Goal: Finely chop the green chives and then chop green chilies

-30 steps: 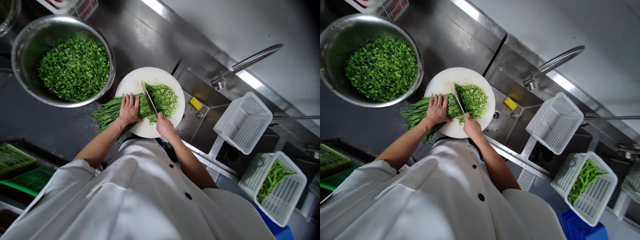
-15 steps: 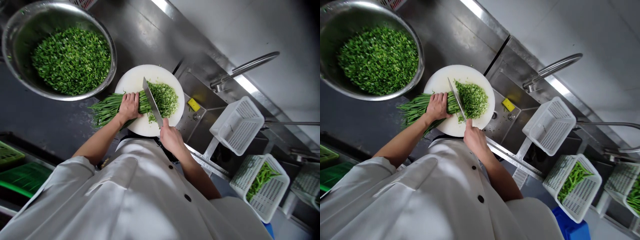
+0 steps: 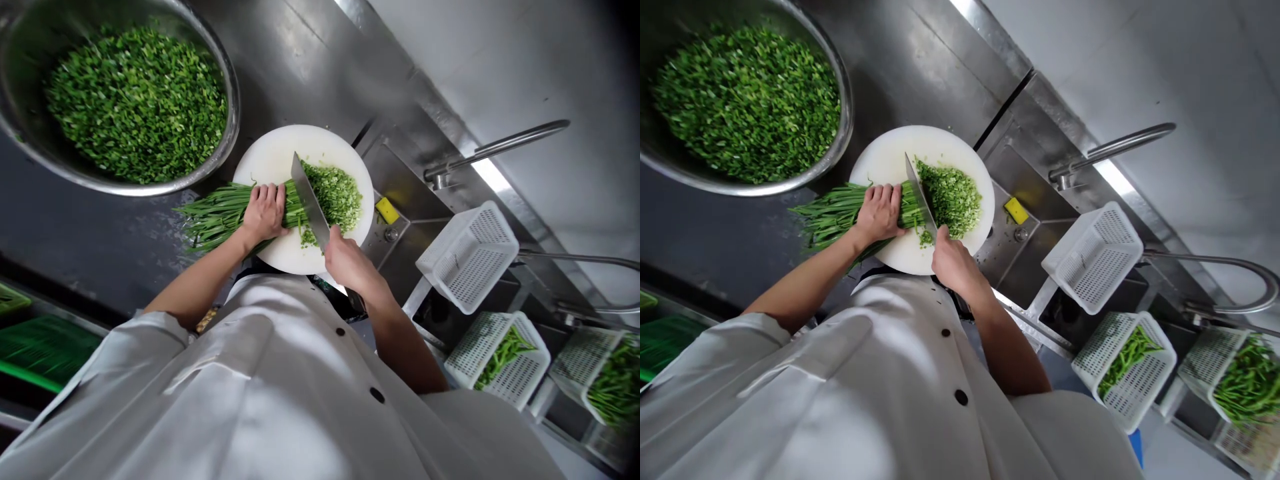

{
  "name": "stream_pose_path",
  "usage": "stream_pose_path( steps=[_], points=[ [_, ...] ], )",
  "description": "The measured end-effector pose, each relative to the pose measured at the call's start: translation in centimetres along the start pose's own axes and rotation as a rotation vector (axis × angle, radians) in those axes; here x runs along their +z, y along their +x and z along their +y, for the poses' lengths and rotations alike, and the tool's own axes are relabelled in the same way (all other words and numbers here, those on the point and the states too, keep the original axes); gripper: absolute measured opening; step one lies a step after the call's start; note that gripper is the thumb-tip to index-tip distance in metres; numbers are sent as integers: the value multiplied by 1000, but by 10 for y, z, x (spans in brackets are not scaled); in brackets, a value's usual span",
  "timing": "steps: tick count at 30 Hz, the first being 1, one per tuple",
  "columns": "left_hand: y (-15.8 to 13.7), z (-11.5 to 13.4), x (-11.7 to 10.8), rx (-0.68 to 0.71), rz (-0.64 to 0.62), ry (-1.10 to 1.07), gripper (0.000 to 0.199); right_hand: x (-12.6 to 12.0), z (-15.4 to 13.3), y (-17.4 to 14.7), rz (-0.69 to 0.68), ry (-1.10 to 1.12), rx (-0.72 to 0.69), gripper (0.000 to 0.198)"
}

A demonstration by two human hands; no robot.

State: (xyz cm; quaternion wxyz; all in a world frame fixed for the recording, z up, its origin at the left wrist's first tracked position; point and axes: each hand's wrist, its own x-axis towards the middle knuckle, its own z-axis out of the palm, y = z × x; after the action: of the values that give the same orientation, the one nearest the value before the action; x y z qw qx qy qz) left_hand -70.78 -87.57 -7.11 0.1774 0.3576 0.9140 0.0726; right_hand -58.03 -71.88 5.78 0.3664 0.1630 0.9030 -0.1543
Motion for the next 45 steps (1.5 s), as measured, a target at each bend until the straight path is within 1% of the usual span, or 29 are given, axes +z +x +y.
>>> stream_pose_path(
  steps=[2, 5, 7, 8, 10, 13, 16, 18, 20, 22, 26, 28, 29, 31, 36, 38, 39, 40, 42, 45],
  points=[
    [0, -1, 1, 7, 1, -19, 116, 10, -5, 23, 38, 22, -18, 31],
    [0, -2, 2, 3, -1, -42, 116, 33, -11, 60, 136, 11, -18, 33],
    [-1, -2, 1, -1, 1, -49, 116, 43, -11, 73, 177, 2, -13, 34],
    [-1, -2, 0, -3, 5, -52, 116, 44, -11, 74, 186, -3, -11, 34],
    [-2, -2, -1, -9, 12, -54, 118, 40, -7, 61, 192, -16, -5, 34],
    [0, -1, -2, -18, 11, -50, 118, 26, -2, 22, 177, -49, 29, 35],
    [1, -2, -1, -18, 12, -50, 117, 15, 0, -14, 99, -81, 48, 32],
    [2, -2, 0, -17, 9, -51, 117, 12, -1, -21, 40, -91, 55, 30],
    [2, -2, 1, -15, 4, -49, 117, 13, -3, -13, 14, -85, 51, 28],
    [2, -3, 3, -12, -2, -51, 117, 18, -6, 10, 27, -66, 25, 27],
    [2, -3, 5, -3, 8, -65, 116, 37, -15, 62, 139, -25, -3, 30],
    [1, -3, 5, -6, 25, -63, 115, 42, -16, 74, 182, -24, 1, 33],
    [1, -3, 5, -10, 34, -60, 115, 42, -16, 73, 193, -30, 3, 33],
    [0, -2, 5, -21, 50, -60, 116, 35, -13, 60, 194, -45, 13, 34],
    [1, -1, 5, -46, 63, -90, 122, 14, -4, -4, 156, -75, 55, 36],
    [1, -2, 5, -49, 56, -91, 122, 11, -3, -20, 115, -82, 51, 34],
    [2, -2, 6, -49, 50, -88, 121, 11, -2, -23, 93, -84, 47, 32],
    [2, -2, 6, -45, 46, -85, 121, 11, -2, -21, 74, -83, 42, 30],
    [3, -3, 7, -32, 42, -78, 119, 15, -3, -7, 58, -58, 22, 27],
    [4, -2, 10, -23, 45, -63, 116, 27, -11, 33, 89, -1, -4, 26]
  ],
)
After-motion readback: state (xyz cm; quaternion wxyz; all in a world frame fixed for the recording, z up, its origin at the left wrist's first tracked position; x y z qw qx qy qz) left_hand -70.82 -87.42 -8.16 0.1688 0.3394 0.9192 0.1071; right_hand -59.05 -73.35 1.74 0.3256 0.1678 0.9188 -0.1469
